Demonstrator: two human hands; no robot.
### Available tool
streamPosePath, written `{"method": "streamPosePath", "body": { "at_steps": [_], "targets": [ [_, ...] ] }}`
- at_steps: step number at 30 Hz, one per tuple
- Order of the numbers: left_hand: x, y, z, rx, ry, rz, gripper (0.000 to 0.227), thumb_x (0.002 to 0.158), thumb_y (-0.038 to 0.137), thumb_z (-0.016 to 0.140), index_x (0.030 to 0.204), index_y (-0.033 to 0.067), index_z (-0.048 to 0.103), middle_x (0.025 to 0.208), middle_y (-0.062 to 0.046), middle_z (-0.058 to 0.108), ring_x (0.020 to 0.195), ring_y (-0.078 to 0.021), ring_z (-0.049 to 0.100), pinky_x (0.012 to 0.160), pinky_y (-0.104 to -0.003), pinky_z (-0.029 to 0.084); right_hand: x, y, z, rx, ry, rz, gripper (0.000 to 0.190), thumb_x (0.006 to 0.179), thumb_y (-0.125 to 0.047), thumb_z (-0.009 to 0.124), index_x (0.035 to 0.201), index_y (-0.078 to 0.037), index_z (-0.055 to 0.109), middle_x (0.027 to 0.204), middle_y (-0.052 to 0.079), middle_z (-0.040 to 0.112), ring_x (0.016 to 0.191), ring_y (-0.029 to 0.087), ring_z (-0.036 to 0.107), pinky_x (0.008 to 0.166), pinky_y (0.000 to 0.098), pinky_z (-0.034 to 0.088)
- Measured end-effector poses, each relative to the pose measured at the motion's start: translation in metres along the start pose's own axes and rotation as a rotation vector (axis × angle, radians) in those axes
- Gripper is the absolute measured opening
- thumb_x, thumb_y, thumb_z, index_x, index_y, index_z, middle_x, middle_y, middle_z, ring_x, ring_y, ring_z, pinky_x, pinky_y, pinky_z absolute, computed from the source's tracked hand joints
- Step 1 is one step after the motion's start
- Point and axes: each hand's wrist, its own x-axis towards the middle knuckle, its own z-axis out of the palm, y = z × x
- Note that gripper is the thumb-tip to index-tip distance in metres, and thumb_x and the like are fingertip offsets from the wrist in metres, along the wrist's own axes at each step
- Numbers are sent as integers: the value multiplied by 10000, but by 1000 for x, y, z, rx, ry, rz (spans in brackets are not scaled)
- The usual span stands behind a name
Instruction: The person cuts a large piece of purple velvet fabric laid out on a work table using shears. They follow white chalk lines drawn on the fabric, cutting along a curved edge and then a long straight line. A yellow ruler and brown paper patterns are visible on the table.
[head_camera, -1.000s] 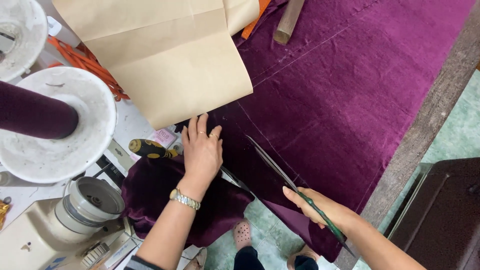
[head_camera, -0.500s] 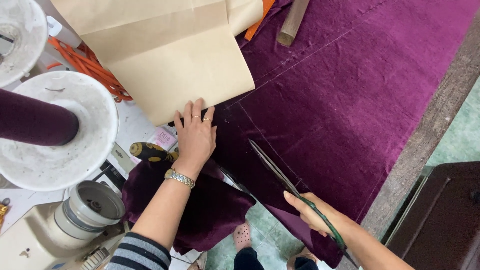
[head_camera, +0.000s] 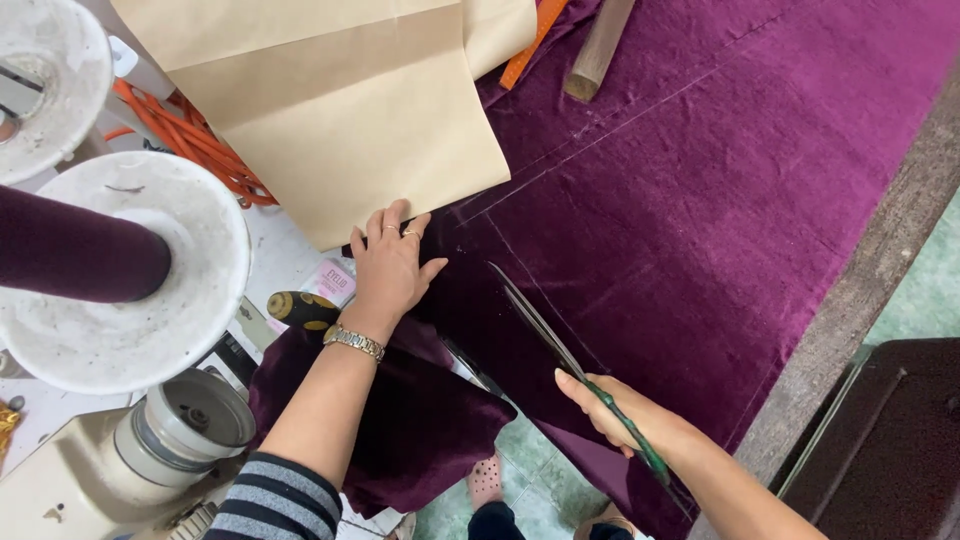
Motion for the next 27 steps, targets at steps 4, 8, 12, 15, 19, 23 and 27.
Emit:
{"method": "streamPosePath", "body": {
  "at_steps": [4,8,12,15,19,23,27],
  "targets": [
    [3,-3,0,-57,-52,-18,630,802,488,684,1337,199,520,1439,-74,358,1309,-315,320,1038,-625,269,3,-1,3,-5,28,-22,546,907,-635,351,902,-109,498,442,-5,320,344,104,299,419,232,387],
    [4,-4,1,-84,-51,-15,653,785,488,706,1337,193,520,1439,-73,353,1306,-314,316,1043,-624,255,25,22,9,-31,206,-95,542,935,-618,479,680,-171,308,613,-44,306,541,101,285,523,290,312],
    [6,-7,0,-139,-76,-34,656,776,479,721,1337,201,523,1437,-60,348,1317,-313,305,1056,-627,232,17,18,5,30,142,-57,506,939,-598,457,702,-156,391,571,-28,306,529,102,345,567,260,415],
    [7,-11,5,-125,-53,-36,522,834,406,661,1314,235,547,1436,-43,374,1318,-310,317,1049,-560,248,5,17,-1,135,-51,-158,657,895,-647,423,506,-140,267,385,6,313,335,105,283,382,235,424],
    [8,-15,8,-136,-60,-28,546,816,384,684,1326,254,537,1439,-35,370,1310,-299,314,1038,-525,252,9,0,-1,170,-28,-106,567,896,-654,446,690,-148,292,491,-18,266,402,86,227,349,236,326],
    [8,-17,7,-169,-39,-10,543,810,362,700,1319,257,543,1430,-39,391,1291,-292,331,1024,-511,264,10,-25,1,41,-3,18,642,891,-664,341,970,-62,550,472,-20,283,378,79,256,392,223,387],
    [9,-17,4,-194,-67,-25,542,813,339,702,1325,259,540,1430,-42,393,1306,-292,319,1043,-512,244,20,-23,4,60,12,13,548,916,-656,362,879,-120,475,514,-28,247,404,82,230,379,231,355]
  ]
}}
